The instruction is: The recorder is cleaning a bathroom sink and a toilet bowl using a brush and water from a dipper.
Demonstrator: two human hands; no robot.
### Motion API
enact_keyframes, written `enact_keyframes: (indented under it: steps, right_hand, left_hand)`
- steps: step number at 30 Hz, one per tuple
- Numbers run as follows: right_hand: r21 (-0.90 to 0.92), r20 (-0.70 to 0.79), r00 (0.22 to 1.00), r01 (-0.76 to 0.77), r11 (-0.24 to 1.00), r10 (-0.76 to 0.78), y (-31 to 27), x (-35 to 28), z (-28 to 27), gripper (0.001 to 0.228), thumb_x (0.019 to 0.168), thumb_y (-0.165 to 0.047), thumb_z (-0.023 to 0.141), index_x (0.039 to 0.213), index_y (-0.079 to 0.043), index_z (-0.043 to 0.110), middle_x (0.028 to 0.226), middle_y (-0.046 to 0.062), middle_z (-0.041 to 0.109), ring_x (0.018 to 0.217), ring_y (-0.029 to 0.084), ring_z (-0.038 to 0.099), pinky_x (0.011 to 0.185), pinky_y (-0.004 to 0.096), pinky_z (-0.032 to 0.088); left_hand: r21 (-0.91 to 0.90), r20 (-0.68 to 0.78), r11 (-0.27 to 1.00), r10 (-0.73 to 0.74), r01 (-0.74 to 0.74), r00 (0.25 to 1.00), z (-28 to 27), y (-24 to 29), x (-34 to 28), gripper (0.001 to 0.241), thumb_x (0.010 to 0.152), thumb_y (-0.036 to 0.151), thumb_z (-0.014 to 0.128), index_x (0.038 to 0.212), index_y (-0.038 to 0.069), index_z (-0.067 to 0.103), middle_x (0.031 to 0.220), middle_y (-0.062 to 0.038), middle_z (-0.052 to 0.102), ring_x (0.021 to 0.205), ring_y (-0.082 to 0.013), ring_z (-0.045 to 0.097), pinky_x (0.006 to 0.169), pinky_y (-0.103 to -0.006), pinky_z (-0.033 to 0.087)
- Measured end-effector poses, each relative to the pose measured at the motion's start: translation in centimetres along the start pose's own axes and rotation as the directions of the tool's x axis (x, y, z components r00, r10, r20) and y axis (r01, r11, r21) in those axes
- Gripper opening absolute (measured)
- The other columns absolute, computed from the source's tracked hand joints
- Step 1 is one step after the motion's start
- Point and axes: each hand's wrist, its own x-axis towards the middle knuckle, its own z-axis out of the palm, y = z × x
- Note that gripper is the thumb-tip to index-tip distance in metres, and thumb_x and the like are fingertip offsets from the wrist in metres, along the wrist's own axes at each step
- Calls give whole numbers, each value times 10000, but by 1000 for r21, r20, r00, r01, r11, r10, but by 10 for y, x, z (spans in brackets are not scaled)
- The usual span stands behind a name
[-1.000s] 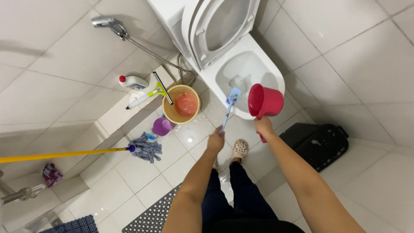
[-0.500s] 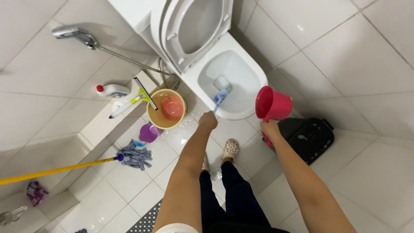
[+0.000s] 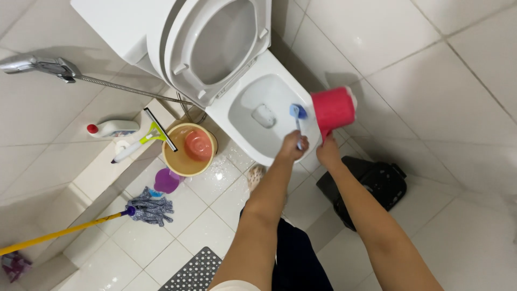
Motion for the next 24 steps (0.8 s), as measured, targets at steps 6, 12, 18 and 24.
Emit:
enact_keyframes:
  steps: [6,12,18,24]
  right_hand:
    - [51,-155,949,285,957,-274,-93,52,-11,633,814,81,523,1435,102,407,1228,371,559,1124,542,538,969,565,456]
    - [74,-82,986,153,985,-147,-150,90,-6,491,832,28,559,1321,52,527,1123,325,616,1048,500,604,908,539,499]
    - [134,38,999,11,991,-17,-163,76,-1,522,865,-25,508,1384,31,512,1069,310,676,992,480,663,872,512,535]
    - [104,135,986,-114,988,100,-151,44,17,573,889,-34,488,1460,11,471,1056,310,677,955,456,685,847,499,541]
  left_hand:
    - [-584,248,811,224,-39,943,-10,121,-33,246,1023,210,457,859,27,472,678,-43,492,498,-110,434,418,-217,360]
    - [20,-65,1000,-15,16,998,-17,20,15,232,950,310,498,840,109,468,625,-57,489,440,-165,412,372,-291,344]
    - [966,-69,-206,364,153,929,-61,38,-11,484,1001,192,573,1382,-78,444,1167,-370,601,1100,-493,628,956,-524,512]
    - [752,-40,-576,446,321,894,39,210,-137,459,1078,188,347,1529,162,430,1123,-230,699,1032,-370,727,852,-478,619]
